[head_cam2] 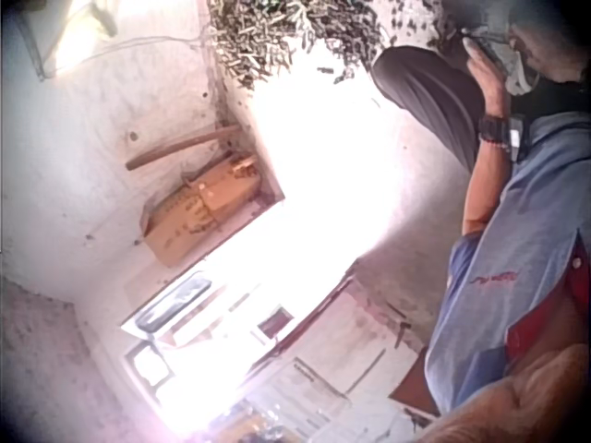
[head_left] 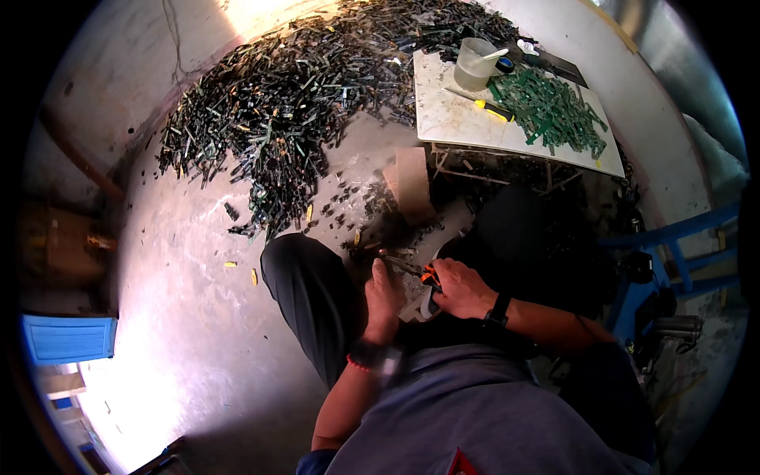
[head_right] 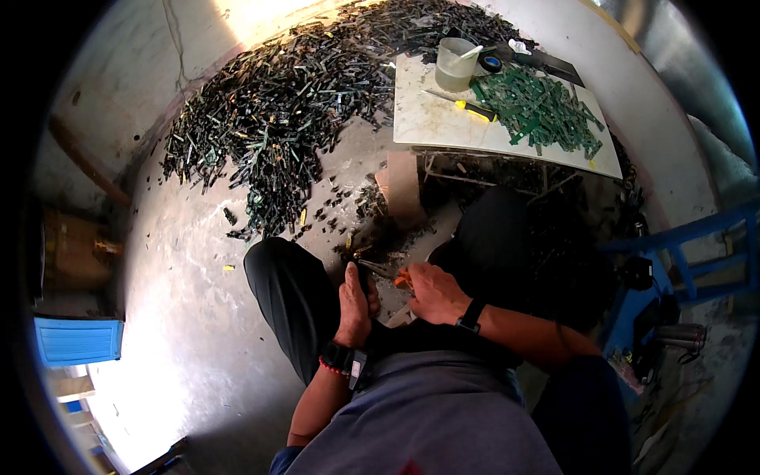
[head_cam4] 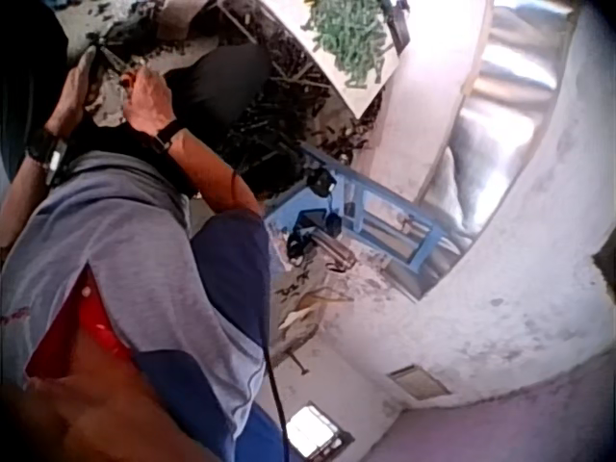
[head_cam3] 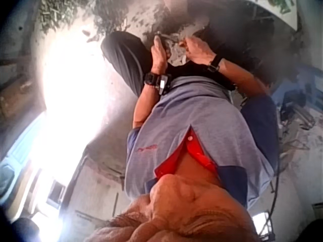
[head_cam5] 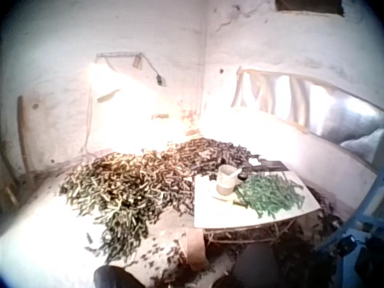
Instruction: The person sits on the floor and uses orange-handled scissors to cut small pieces from a green plastic strip. The cut pieces fall onto the floor, joining a large pile of similar debris.
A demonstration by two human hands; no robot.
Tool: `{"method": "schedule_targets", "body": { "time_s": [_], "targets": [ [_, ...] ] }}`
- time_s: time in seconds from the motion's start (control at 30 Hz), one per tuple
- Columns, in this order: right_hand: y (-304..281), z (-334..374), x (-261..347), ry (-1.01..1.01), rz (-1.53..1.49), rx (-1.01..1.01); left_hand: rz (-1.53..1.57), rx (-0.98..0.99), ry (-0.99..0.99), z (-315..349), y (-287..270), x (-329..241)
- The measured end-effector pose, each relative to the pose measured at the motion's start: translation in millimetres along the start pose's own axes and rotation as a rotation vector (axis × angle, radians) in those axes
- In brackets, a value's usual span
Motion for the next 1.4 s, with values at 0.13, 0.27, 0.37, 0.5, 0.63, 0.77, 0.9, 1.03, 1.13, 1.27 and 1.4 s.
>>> {"method": "schedule_targets", "body": {
  "time_s": [0.13,0.27,0.37,0.5,0.63,0.77,0.9,1.03,1.13,1.27,1.4],
  "targets": [
    [2,2,3,0.032,-0.042,-0.038,-0.045,-0.033,0.053,0,1,-5],
    [-2,3,4,0.064,-0.038,-0.024,-0.095,-0.056,0.093,-3,-2,-6],
    [0,5,3,0.061,-0.018,-0.048,-0.05,-0.062,0.062,-3,-2,-4],
    [7,4,3,0.075,-0.031,-0.036,-0.03,-0.083,0.071,-1,-2,-5],
    [13,4,6,0.066,-0.134,0.002,-0.059,-0.117,0.077,-4,-4,-3],
    [20,3,9,0.039,-0.212,0.028,-0.23,-0.216,0.307,-18,-13,-2],
    [26,3,10,0.164,-0.33,0.14,-0.329,-0.265,0.432,-3,-6,-23],
    [36,-1,16,0.159,-0.578,0.304,-0.402,-0.322,0.568,16,4,-44],
    [25,-4,39,0.161,-0.664,0.364,-0.46,-0.368,0.623,14,0,-43],
    [20,-10,36,0.165,-0.523,0.262,-0.532,-0.395,0.567,20,2,-49],
    [22,-12,23,0.148,-0.287,0.176,-0.516,-0.417,0.541,20,-4,-46]
  ]
}}
Point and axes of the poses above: each hand's wrist, its own z-axis away from the middle knuckle, its own y-axis out of the palm, x = y × z, the point moved 10 cm from there along -z, towards the middle knuckle, and after that the axes turned 8 degrees about -y, right-handed, at the moved point
